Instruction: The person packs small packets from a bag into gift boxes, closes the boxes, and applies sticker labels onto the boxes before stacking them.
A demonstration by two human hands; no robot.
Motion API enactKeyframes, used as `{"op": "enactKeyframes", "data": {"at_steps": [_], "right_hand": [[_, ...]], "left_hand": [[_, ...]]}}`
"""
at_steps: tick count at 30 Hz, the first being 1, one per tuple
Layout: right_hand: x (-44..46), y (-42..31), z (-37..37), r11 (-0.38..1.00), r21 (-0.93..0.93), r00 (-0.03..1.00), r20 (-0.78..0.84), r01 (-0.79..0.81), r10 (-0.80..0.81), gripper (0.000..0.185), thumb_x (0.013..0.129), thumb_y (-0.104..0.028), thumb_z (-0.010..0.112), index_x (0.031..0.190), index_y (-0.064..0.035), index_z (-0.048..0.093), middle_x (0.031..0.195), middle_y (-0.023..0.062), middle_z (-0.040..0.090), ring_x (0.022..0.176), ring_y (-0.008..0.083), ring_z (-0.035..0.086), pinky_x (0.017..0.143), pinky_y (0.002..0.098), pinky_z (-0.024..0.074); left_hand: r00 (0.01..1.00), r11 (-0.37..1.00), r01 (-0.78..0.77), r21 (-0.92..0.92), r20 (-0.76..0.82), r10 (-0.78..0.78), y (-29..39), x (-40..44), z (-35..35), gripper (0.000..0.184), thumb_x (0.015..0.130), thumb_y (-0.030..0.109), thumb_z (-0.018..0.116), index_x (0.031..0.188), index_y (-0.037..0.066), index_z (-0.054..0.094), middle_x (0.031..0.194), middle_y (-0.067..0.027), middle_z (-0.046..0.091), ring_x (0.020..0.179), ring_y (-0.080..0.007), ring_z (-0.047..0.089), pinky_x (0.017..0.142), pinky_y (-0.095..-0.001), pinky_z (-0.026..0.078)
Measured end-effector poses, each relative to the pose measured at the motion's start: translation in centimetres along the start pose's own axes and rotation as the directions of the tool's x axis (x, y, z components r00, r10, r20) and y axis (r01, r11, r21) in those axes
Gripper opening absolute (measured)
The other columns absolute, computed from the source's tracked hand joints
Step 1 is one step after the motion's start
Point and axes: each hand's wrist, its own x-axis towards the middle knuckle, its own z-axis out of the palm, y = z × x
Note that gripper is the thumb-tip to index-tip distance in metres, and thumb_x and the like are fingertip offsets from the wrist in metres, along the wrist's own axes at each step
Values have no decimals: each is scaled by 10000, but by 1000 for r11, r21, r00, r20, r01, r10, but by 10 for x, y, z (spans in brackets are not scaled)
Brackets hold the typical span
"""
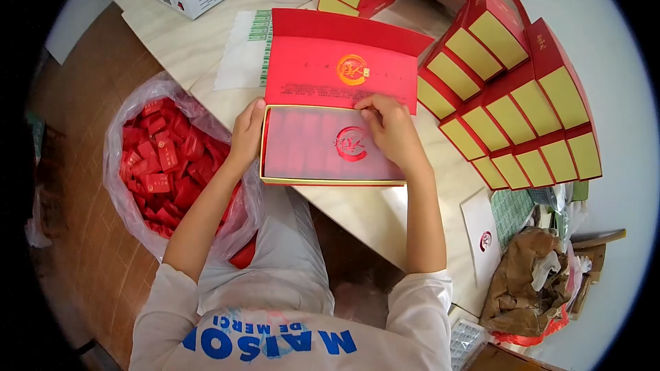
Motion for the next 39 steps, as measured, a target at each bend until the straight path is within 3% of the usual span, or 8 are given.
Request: {"op": "enactKeyframes", "data": {"at_steps": [11,20,22,29,32,35,37,39], "right_hand": [[0,4,18,978,-88,962,-182,190,-203,122,796,17,620,913,-15,615,890,141,632,849,311,590,769,392,456],[-13,13,-45,881,-457,793,-489,122,-364,174,844,-63,630,1014,-50,601,965,112,592,943,277,545,853,362,406],[-18,25,-65,987,-90,710,-686,132,-157,128,901,-88,590,1012,-28,609,934,98,631,895,215,596,805,299,447],[-27,49,-95,955,234,615,-785,184,74,202,980,-139,480,1005,3,622,861,59,640,821,135,599,788,265,468],[-33,49,-111,896,333,562,-819,293,120,239,987,-165,461,1012,13,619,858,63,641,811,141,599,791,272,474],[-37,51,-116,877,385,580,-799,289,160,273,995,-186,439,1011,19,619,847,64,638,794,138,595,766,277,478],[-36,50,-115,863,421,608,-773,280,180,279,998,-189,432,1009,19,619,841,63,637,785,137,592,756,276,476],[-33,48,-110,877,399,672,-730,267,128,294,1006,-196,416,998,19,615,824,58,627,768,130,584,726,271,474]], "left_hand": [[1000,1000,9,-24,-3,-9,0,-1,2,415,1034,329,344,895,1,557,761,-46,537,731,-127,488,713,-279,429],[994,955,78,-287,94,-53,-5,15,-2,502,1039,402,274,1178,8,552,1157,-88,566,1103,-169,490,997,-292,347],[990,970,55,-238,141,-22,6,21,0,525,1037,419,260,1259,7,500,1229,-99,538,1160,-171,471,1024,-305,333],[995,874,97,-475,78,-67,92,59,-7,684,1006,532,178,1384,1,386,1304,-156,534,1212,-207,492,1063,-335,312],[770,817,237,-526,614,172,126,53,-29,808,980,584,88,1294,-35,502,1103,-160,657,1046,-235,605,1029,-360,365],[708,999,-4,49,706,-32,131,20,-13,683,1000,523,217,1315,-13,498,1292,-171,561,1212,-250,514,1077,-372,321],[670,959,-122,256,734,-111,115,-3,5,567,992,443,390,1368,24,452,1408,-162,461,1348,-269,379,1145,-397,189],[664,759,-496,422,748,19,114,-26,17,593,946,445,473,1413,85,410,1478,-160,357,1393,-311,286,1140,-499,141]]}}
